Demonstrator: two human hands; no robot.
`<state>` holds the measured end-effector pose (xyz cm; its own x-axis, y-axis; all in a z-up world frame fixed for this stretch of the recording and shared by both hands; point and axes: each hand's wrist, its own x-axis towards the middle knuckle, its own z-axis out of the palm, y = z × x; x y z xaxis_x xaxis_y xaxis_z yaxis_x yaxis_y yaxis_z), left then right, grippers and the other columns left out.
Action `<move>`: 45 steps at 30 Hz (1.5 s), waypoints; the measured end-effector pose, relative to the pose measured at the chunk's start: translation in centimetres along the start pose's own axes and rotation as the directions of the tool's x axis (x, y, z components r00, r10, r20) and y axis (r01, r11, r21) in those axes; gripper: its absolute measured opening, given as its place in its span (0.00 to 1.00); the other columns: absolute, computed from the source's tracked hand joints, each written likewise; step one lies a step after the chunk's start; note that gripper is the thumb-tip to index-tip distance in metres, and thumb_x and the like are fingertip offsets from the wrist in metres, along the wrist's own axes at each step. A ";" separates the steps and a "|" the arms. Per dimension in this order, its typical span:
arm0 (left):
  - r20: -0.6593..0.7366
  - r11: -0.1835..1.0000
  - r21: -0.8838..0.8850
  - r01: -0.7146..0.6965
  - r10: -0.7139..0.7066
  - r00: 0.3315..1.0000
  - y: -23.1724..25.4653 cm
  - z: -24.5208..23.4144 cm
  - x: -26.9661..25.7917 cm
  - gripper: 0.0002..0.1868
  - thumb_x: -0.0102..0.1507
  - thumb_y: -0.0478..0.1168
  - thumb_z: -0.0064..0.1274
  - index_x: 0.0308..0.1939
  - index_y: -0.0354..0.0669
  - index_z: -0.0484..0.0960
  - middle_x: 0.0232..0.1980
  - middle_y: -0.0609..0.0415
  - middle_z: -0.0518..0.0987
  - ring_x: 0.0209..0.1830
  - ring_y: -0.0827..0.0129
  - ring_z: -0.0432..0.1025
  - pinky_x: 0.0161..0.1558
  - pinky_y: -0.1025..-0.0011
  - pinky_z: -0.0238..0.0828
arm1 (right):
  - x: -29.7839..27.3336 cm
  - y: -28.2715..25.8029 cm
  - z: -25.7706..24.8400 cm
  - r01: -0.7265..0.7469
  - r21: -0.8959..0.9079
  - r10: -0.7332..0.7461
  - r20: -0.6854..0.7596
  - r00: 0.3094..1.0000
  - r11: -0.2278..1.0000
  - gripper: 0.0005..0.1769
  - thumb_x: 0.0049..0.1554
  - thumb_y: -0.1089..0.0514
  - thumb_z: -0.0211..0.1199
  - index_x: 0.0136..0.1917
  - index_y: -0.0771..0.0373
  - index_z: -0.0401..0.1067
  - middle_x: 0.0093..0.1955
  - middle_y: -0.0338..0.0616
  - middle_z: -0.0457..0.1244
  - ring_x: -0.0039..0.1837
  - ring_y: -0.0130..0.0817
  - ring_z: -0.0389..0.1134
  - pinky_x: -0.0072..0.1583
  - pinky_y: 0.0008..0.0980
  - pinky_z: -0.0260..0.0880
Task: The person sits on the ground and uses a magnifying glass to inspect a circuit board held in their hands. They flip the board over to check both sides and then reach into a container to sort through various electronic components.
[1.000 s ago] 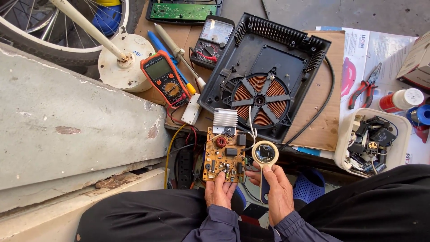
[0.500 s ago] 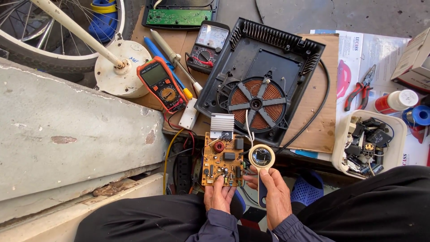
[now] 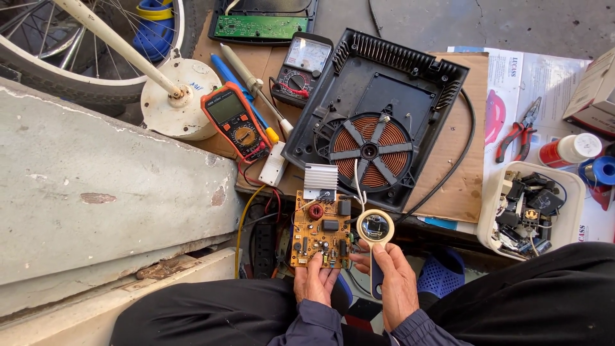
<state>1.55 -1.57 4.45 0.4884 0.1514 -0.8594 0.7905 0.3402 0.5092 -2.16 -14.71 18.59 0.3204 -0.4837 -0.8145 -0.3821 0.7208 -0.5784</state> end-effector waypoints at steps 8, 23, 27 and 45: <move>-0.009 1.000 0.002 0.020 -0.020 1.000 0.7 0.4 -0.8 0.40 0.66 0.42 0.58 0.83 0.50 0.65 0.80 0.39 0.72 0.78 0.31 0.70 0.71 0.40 0.81 | -0.3 -0.3 0.3 -0.008 0.012 0.008 -0.006 1.000 1.000 0.21 0.71 0.53 0.54 0.71 0.66 0.73 0.71 0.53 0.73 0.63 0.55 0.78 0.68 0.51 0.81; 0.111 0.878 -0.052 -0.475 0.478 0.871 -0.4 4.1 -0.6 0.31 0.61 0.31 0.65 0.70 0.27 0.83 0.63 0.33 0.89 0.59 0.55 0.82 0.59 0.61 0.82 | 3.7 2.6 -0.8 0.094 0.047 -0.089 -0.101 0.991 0.994 0.17 0.66 0.54 0.65 0.56 0.71 0.85 0.51 0.59 0.79 0.48 0.50 0.79 0.55 0.42 0.76; 0.073 0.897 0.009 -0.441 0.440 0.895 0.7 7.2 -1.6 0.33 0.63 0.36 0.64 0.74 0.35 0.79 0.65 0.37 0.85 0.58 0.51 0.81 0.57 0.56 0.82 | 3.1 1.4 -0.9 -0.115 0.076 0.122 -0.107 0.987 0.991 0.21 0.70 0.50 0.63 0.63 0.68 0.85 0.59 0.55 0.79 0.55 0.53 0.79 0.61 0.49 0.80; -0.114 0.932 0.342 -0.121 0.169 0.979 8.6 7.1 -14.8 0.37 0.70 0.50 0.58 0.84 0.62 0.69 0.76 0.48 0.73 0.73 0.39 0.71 0.71 0.40 0.82 | -0.5 -1.4 -2.9 0.035 0.275 -0.019 -0.060 0.998 0.961 0.19 0.71 0.56 0.57 0.67 0.74 0.76 0.68 0.60 0.75 0.54 0.56 0.76 0.62 0.55 0.83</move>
<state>3.73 -7.49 21.86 0.5696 0.3114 -0.7606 0.8039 -0.0188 0.5944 -4.28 -16.89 19.72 0.2750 -0.5261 -0.8047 -0.1180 0.8122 -0.5713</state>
